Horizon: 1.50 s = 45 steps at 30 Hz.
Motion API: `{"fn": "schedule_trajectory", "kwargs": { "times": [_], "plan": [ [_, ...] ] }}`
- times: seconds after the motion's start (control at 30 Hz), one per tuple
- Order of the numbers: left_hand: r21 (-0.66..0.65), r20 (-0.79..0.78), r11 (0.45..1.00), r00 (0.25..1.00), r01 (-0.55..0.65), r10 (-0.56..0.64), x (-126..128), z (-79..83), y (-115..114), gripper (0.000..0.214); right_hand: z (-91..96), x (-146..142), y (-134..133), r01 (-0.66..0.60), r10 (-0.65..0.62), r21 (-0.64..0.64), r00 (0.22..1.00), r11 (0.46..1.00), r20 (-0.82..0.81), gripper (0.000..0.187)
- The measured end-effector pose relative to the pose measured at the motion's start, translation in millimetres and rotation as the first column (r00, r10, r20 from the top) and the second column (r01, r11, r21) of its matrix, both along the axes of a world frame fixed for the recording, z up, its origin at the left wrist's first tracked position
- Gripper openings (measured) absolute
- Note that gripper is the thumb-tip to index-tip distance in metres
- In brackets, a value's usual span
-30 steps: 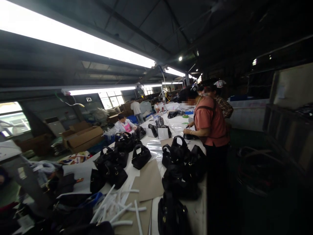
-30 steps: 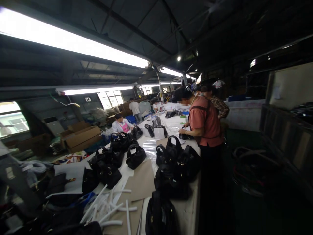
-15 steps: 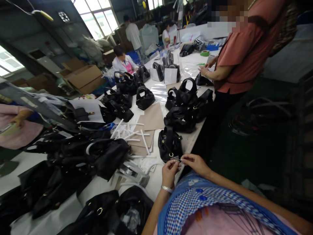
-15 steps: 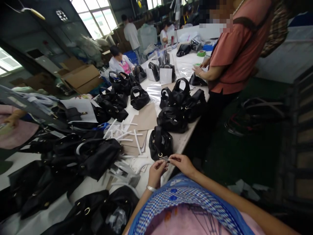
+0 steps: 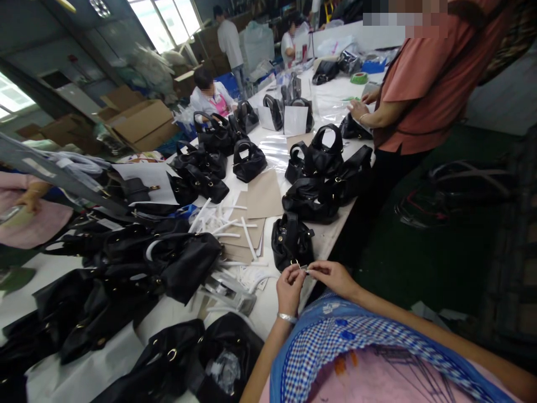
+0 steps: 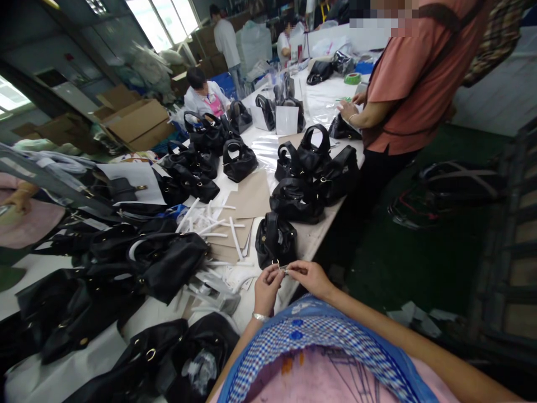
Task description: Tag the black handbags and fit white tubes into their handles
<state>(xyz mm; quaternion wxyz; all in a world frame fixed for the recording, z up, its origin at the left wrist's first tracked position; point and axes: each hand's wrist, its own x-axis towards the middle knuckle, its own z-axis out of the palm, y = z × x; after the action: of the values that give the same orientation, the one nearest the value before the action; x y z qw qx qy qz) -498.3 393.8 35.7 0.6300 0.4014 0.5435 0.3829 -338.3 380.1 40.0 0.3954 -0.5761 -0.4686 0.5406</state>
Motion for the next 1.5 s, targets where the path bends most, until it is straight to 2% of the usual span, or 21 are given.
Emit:
{"fn": "schedule_trajectory", "kwargs": {
  "times": [0.33, 0.47, 0.73, 0.9, 0.97, 1.03, 1.1, 1.2, 1.27, 1.33, 1.43, 1.5],
  "plan": [
    [0.067, -0.042, 0.998, 0.999, 0.007, -0.005, 0.8, -6.2, -0.2, 0.041, 0.6, -0.4, 1.4, -0.015, 0.015, 0.02, 1.0, 1.0, 0.006, 0.029],
    [0.099, -0.074, 0.995, 0.997, 0.023, -0.016, 1.9, -3.4, -0.1, 0.038, -1.8, -0.2, 1.4, -0.018, 0.018, 0.024, 1.0, 1.0, 0.009, 0.029],
    [0.234, -0.348, 0.964, 0.937, 0.129, -0.041, 5.7, 11.7, -7.5, 0.028, -4.0, -2.4, 1.7, 0.011, -0.015, 0.028, 0.992, 1.0, 0.128, 0.025],
    [0.197, -0.248, 0.959, 0.956, 0.205, -0.153, 8.9, 10.5, -13.4, 0.033, -0.4, -3.7, 1.1, 0.034, -0.042, 0.046, 0.984, 0.998, 0.173, 0.021],
    [0.149, -0.16, 0.972, 0.975, 0.18, -0.156, 8.5, 8.7, -13.3, 0.039, 3.1, -3.4, 0.0, 0.032, -0.038, 0.037, 0.984, 0.999, 0.171, 0.021],
    [0.136, -0.142, 0.981, 0.983, 0.137, -0.118, 6.8, 6.7, -11.9, 0.045, 7.0, -2.3, -2.0, 0.022, -0.026, 0.026, 0.987, 0.999, 0.159, 0.021],
    [0.195, -0.237, 0.969, 0.966, 0.149, -0.101, 4.3, 5.0, -9.8, 0.044, 9.7, -0.4, -4.6, 0.007, -0.009, 0.018, 0.993, 1.0, 0.12, 0.022],
    [0.303, -0.374, 0.914, 0.916, 0.269, -0.145, 1.5, 3.9, -5.9, 0.025, 7.8, 3.8, -9.7, -0.027, 0.027, 0.008, 0.999, 1.0, 0.018, 0.026],
    [0.316, -0.349, 0.91, 0.925, 0.269, -0.152, 1.4, 4.0, -3.5, 0.017, 1.0, 6.2, -13.5, -0.047, 0.045, -0.042, 0.997, 0.998, -0.061, 0.031],
    [0.242, -0.251, 0.948, 0.957, 0.206, -0.144, 3.0, 4.0, -1.7, 0.024, -9.6, 7.1, -17.3, -0.046, 0.016, -0.215, 0.99, 0.975, -0.14, 0.041],
    [0.062, -0.074, 0.988, 0.988, 0.14, -0.135, 7.0, 2.6, -0.4, 0.035, -26.0, 4.2, -21.1, -0.085, -0.075, -0.532, 0.959, 0.842, -0.272, 0.054],
    [-0.042, 0.048, 0.993, 0.993, 0.111, -0.109, 9.3, 0.9, -0.4, 0.037, -33.1, 0.1, -20.9, -0.163, -0.136, -0.612, 0.901, 0.774, -0.413, 0.054]
  ]
}}
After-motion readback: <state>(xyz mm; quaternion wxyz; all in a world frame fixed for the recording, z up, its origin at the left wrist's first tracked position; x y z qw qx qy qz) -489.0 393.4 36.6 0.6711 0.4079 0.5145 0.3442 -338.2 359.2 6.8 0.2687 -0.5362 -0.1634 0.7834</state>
